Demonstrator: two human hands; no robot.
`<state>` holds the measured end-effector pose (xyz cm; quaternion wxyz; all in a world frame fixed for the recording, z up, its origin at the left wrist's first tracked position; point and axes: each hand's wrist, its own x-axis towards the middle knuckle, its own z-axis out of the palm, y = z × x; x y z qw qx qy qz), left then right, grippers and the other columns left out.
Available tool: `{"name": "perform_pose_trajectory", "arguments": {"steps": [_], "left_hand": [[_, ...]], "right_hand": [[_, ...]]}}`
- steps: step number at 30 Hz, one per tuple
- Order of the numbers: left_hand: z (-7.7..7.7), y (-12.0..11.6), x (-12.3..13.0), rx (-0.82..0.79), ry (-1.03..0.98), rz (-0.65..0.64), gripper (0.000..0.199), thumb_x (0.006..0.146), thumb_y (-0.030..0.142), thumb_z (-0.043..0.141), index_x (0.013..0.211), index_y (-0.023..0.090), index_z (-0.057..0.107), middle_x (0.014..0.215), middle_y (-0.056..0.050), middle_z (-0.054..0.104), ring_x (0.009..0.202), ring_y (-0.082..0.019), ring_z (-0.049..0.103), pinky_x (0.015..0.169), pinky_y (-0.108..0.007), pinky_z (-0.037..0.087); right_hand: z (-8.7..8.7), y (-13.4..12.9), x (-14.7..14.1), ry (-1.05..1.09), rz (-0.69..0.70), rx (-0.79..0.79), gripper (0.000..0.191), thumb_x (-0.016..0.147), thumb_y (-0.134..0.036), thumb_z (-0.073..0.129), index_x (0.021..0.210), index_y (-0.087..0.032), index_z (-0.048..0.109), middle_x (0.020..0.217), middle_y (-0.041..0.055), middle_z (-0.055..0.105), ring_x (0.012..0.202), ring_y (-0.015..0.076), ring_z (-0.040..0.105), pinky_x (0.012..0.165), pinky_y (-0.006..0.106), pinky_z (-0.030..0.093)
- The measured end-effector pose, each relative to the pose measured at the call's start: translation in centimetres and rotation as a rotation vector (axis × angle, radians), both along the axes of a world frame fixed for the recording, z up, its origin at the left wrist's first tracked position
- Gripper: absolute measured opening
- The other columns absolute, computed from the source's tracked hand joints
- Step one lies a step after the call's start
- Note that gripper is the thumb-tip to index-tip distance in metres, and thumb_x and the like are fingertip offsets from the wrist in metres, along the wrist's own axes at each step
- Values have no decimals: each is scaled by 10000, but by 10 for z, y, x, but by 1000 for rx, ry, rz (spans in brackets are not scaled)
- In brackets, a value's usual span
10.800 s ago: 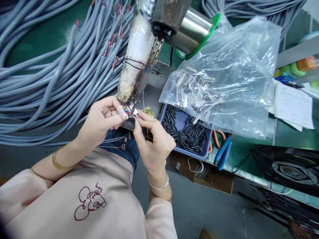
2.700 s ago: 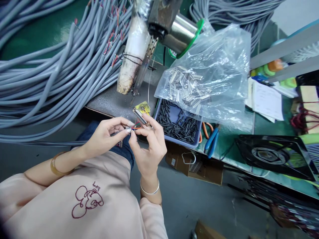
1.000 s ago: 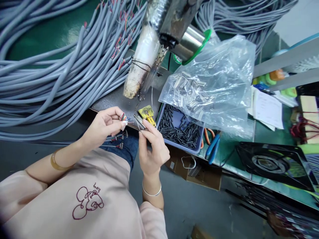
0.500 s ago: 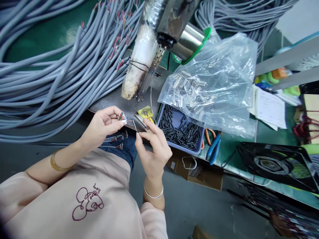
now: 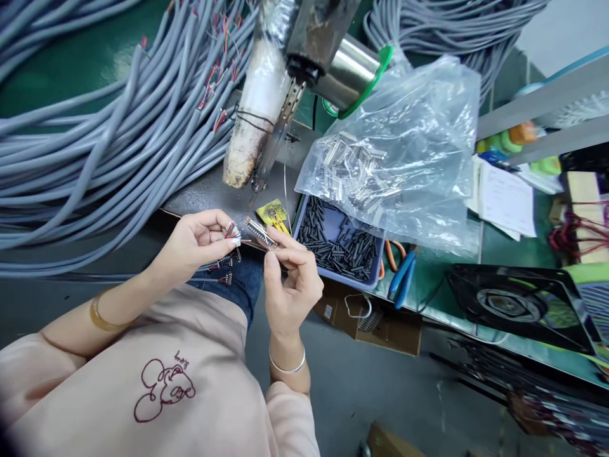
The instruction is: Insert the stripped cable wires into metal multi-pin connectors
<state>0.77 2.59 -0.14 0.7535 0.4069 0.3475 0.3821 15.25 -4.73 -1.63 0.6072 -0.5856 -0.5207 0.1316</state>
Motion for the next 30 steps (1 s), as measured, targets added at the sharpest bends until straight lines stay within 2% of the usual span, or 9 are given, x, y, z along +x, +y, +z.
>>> {"name": "perform_pose_trajectory", "arguments": {"steps": [4,11,22,30], "left_hand": [[0,-2,3,20,3,-8,177,701,142,743,722,164,569,570,85,498,444,-8,362,415,-139,309],[-2,0,3,37,26,97,184,711,190,752,736,163,572,628,42,605,462,-35,523,443,-144,401],[2,7,11,45,36,191,195,695,170,741,693,169,546,608,50,577,417,-13,431,402,-142,344],[3,10,12,93,49,211,190,681,150,722,678,165,532,686,26,645,432,-5,433,415,-144,335]], "right_hand": [[0,-2,1,-3,-12,-21,79,922,-190,698,879,-209,634,1054,49,799,983,195,788,841,358,670],[-1,1,6,-222,29,-29,62,902,-180,706,874,-208,659,1113,65,792,1025,214,781,856,386,668],[-3,9,6,-311,53,46,130,874,-104,693,899,-220,642,1130,56,788,1034,197,772,860,362,662],[-1,15,7,-368,39,71,127,882,-113,691,902,-225,633,1113,51,790,990,191,778,832,356,666]]}}
